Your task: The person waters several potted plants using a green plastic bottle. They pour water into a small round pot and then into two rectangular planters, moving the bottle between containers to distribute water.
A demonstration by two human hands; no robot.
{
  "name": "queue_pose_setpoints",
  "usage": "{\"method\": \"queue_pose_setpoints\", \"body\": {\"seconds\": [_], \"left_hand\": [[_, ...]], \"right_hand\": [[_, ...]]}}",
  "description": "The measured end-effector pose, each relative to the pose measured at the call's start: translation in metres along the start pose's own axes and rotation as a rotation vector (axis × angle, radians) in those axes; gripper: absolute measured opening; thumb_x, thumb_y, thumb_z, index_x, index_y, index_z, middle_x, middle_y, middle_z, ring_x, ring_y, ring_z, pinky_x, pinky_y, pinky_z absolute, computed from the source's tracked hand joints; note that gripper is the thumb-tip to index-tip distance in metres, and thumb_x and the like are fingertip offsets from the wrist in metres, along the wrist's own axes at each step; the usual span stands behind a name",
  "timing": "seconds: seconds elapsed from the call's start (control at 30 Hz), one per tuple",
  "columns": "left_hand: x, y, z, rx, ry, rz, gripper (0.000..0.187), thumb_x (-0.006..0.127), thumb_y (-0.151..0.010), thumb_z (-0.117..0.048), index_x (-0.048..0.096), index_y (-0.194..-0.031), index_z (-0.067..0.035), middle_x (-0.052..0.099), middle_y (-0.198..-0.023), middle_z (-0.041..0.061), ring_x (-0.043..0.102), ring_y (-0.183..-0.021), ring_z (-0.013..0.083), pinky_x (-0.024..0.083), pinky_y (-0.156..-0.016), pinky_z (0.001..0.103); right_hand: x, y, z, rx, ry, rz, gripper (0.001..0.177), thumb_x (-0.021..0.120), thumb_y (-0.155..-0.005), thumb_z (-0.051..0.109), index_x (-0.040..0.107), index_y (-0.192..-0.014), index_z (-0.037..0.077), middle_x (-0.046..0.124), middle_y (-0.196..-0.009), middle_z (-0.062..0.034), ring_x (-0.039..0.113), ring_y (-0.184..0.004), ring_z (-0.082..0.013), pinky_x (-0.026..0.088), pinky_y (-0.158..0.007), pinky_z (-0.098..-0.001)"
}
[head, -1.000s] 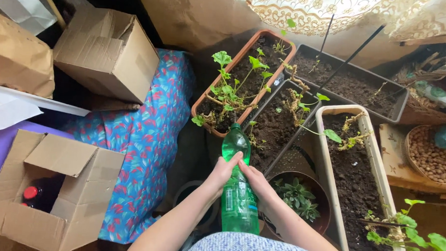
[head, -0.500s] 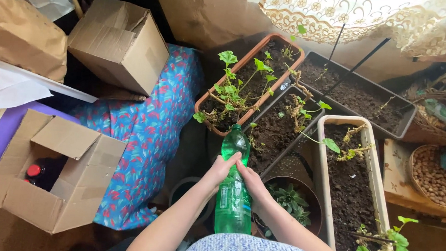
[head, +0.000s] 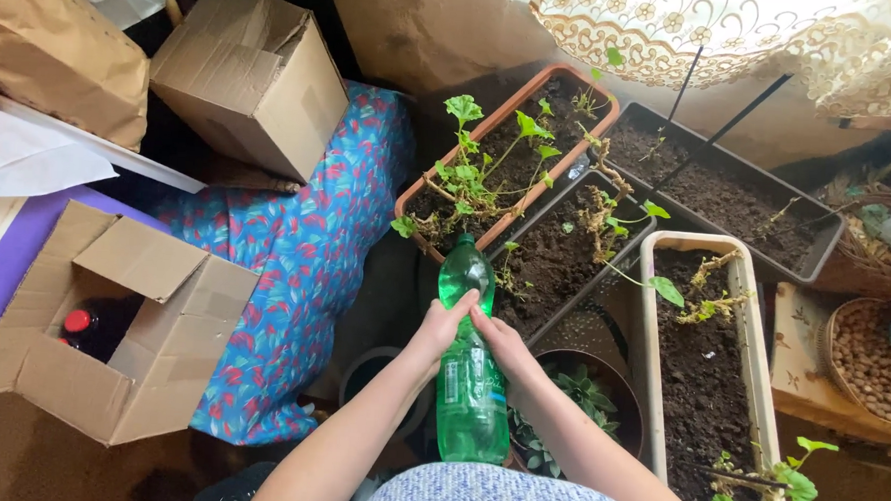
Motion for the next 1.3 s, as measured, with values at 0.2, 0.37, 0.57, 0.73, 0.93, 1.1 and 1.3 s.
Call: {"method": "queue_pose_setpoints", "body": {"seconds": [0.2,0.37,0.57,0.73,0.93,1.1,1.3], "left_hand": [[-0.005,0.007,-0.012,-0.008,0.007,-0.027,0.085,0.081,-0.082,-0.057,0.05,-0.126,0.01,0.057,-0.13,0.028,0.057,-0.129,0.0384,0.045,-0.107,0.05],[-0.01,0.011,-0.01,-0.007,0.032,-0.065,0.081,0.081,-0.083,-0.054,0.052,-0.124,0.009,0.059,-0.126,0.027,0.058,-0.126,0.0344,0.046,-0.106,0.049],[-0.002,-0.001,-0.002,-0.008,0.069,-0.056,0.073,0.085,-0.081,-0.051,0.056,-0.116,0.006,0.063,-0.114,0.02,0.063,-0.112,0.0287,0.051,-0.097,0.045],[-0.005,0.01,-0.009,-0.016,0.081,-0.068,0.07,0.085,-0.081,-0.05,0.056,-0.115,0.004,0.064,-0.111,0.019,0.064,-0.11,0.0279,0.052,-0.096,0.044],[-0.011,0.033,-0.009,-0.077,0.002,-0.076,0.101,0.08,-0.081,-0.061,0.041,-0.139,0.012,0.049,-0.144,0.031,0.048,-0.139,0.04,0.039,-0.115,0.051],[-0.008,0.049,-0.009,-0.129,-0.028,-0.086,0.102,0.078,-0.082,-0.061,0.038,-0.14,0.013,0.045,-0.147,0.033,0.044,-0.142,0.0428,0.036,-0.118,0.053],[-0.001,0.062,-0.024,-0.123,0.02,-0.031,0.105,0.081,-0.081,-0.057,0.035,-0.141,0.015,0.042,-0.148,0.034,0.043,-0.142,0.0436,0.035,-0.118,0.054]], "right_hand": [[-0.005,-0.026,-0.005,-0.013,0.06,0.029,0.066,0.08,-0.088,0.055,0.065,-0.119,-0.002,0.068,-0.1,-0.0201,0.071,-0.096,-0.0301,0.06,-0.081,-0.0483],[-0.007,-0.031,-0.012,0.002,0.082,0.043,0.072,0.082,-0.085,0.058,0.066,-0.121,-0.002,0.069,-0.101,-0.0218,0.072,-0.096,-0.0316,0.061,-0.08,-0.0514],[0.001,-0.011,0.001,0.017,0.052,0.012,0.068,0.078,-0.088,0.054,0.065,-0.123,-0.003,0.068,-0.103,-0.0209,0.071,-0.098,-0.0315,0.06,-0.081,-0.0503],[-0.014,-0.049,-0.018,-0.005,0.065,0.011,0.068,0.079,-0.089,0.056,0.065,-0.123,-0.002,0.068,-0.103,-0.0205,0.071,-0.097,-0.0311,0.06,-0.081,-0.0506],[-0.007,-0.032,-0.021,0.043,0.107,0.074,0.076,0.078,-0.089,0.057,0.061,-0.132,-0.004,0.068,-0.113,-0.0252,0.07,-0.106,-0.0343,0.059,-0.088,-0.0524],[-0.018,-0.04,-0.038,0.09,0.078,0.057,0.077,0.081,-0.087,0.056,0.062,-0.134,-0.002,0.07,-0.112,-0.0252,0.072,-0.103,-0.0343,0.06,-0.085,-0.0541],[0.035,0.051,0.021,0.126,0.046,0.038,0.079,0.079,-0.086,0.055,0.061,-0.137,-0.002,0.07,-0.115,-0.0258,0.072,-0.106,-0.0346,0.059,-0.089,-0.0544]]}}
Point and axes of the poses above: each hand's wrist, its own y-axis away from the middle knuckle, its own x-axis out of the palm, z = x × y, the point moved 7 cm from there along -y, towards the middle knuckle
